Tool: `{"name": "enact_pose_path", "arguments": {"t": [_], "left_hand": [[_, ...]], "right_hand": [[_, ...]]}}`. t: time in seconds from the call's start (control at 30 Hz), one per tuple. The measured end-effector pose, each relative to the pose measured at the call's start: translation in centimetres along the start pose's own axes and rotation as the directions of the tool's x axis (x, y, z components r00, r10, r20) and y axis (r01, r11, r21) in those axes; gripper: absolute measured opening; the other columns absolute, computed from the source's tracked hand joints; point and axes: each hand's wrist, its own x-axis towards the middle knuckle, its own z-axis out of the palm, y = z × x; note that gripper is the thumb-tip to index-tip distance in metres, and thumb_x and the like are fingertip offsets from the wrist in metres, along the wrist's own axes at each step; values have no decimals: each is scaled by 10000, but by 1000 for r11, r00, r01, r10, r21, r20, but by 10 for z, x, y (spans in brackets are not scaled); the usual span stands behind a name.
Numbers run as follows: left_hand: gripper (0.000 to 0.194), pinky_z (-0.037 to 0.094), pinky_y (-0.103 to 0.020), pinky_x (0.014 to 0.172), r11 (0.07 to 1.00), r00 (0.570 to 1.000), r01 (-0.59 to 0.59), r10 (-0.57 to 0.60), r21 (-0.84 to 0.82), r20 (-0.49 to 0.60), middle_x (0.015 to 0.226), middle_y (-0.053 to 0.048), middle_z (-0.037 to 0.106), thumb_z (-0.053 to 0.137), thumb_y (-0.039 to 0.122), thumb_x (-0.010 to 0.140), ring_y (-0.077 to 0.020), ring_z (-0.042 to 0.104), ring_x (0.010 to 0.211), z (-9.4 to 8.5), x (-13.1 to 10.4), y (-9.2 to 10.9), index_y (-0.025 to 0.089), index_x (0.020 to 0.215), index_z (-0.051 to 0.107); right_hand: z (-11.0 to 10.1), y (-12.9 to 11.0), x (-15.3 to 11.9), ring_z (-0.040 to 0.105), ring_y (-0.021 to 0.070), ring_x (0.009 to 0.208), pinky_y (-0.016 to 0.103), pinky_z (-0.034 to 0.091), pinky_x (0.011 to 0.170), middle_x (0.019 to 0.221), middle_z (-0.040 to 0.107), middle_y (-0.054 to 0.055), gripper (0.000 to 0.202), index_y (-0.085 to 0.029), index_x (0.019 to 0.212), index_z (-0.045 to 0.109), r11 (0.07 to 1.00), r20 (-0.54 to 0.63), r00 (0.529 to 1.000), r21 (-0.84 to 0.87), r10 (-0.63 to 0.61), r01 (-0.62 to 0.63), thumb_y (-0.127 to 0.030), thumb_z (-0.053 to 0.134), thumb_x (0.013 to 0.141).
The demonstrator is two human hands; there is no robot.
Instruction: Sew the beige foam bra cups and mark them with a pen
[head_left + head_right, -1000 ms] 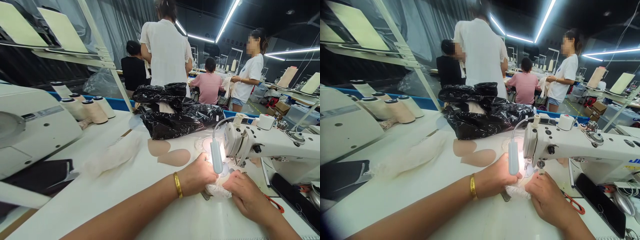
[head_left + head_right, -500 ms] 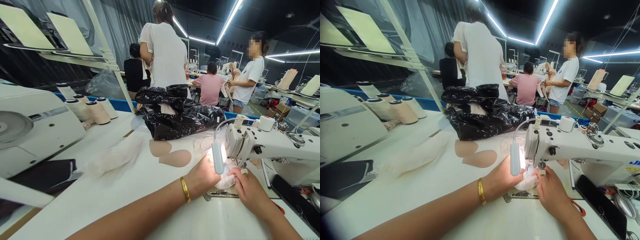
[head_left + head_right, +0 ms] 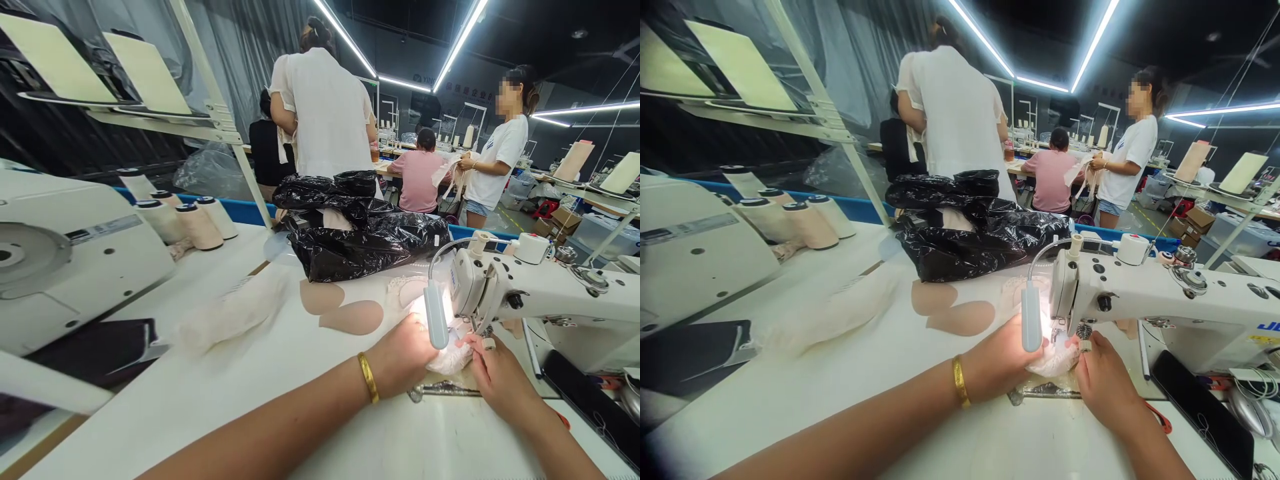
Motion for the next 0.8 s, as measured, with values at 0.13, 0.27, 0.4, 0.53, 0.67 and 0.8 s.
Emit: {"name": "enact_pose_path", "arguments": {"t": [0.13,0.27,0.4,0.53,0.67,0.8], "left_hand": [[121,395,-505,967,997,998,29,-32,71,48,910,-58,687,650,155,787,-271,609,917,-11,-7,3,212,892,666],[143,423,-425,839,985,980,150,-160,87,117,885,-60,651,639,203,769,-261,592,841,-15,-6,13,204,911,632],[278,452,-322,733,989,983,124,-112,-76,146,999,-55,652,631,144,723,-230,594,867,-22,-6,19,202,991,588],[193,426,-305,664,991,961,105,-80,-81,266,933,-32,625,618,115,689,-200,568,794,-30,-12,15,201,844,544],[163,388,-353,696,986,942,148,-164,77,293,840,-35,596,622,170,675,-235,546,779,-29,-11,15,210,806,534],[147,374,-379,757,982,960,158,-177,102,218,848,-46,631,616,130,686,-249,570,818,-18,-9,16,197,794,544]], "right_hand": [[-3,-4,-3,679,288,959,442,589,791,994,714,96,414,-206,1228,576,995,-55,994,-34,-93,91,-41,371,908],[-6,-19,-7,652,269,1094,480,529,958,1196,688,104,524,-224,1355,491,963,-102,958,-41,-269,266,3,394,893],[-7,-34,-7,591,265,1173,426,509,929,1301,631,100,552,-226,1335,491,928,0,928,31,-372,372,21,445,843],[-1,-30,-3,611,240,892,393,496,796,980,662,56,349,-213,1038,581,967,101,966,-63,-239,246,21,445,819],[4,-18,-1,611,253,881,413,481,812,1042,692,94,351,-201,1010,624,973,71,989,-185,-127,138,21,421,829],[3,-17,-1,619,267,1000,396,476,848,1002,725,74,407,-229,1089,660,971,43,982,-149,-183,187,8,440,842]]}}
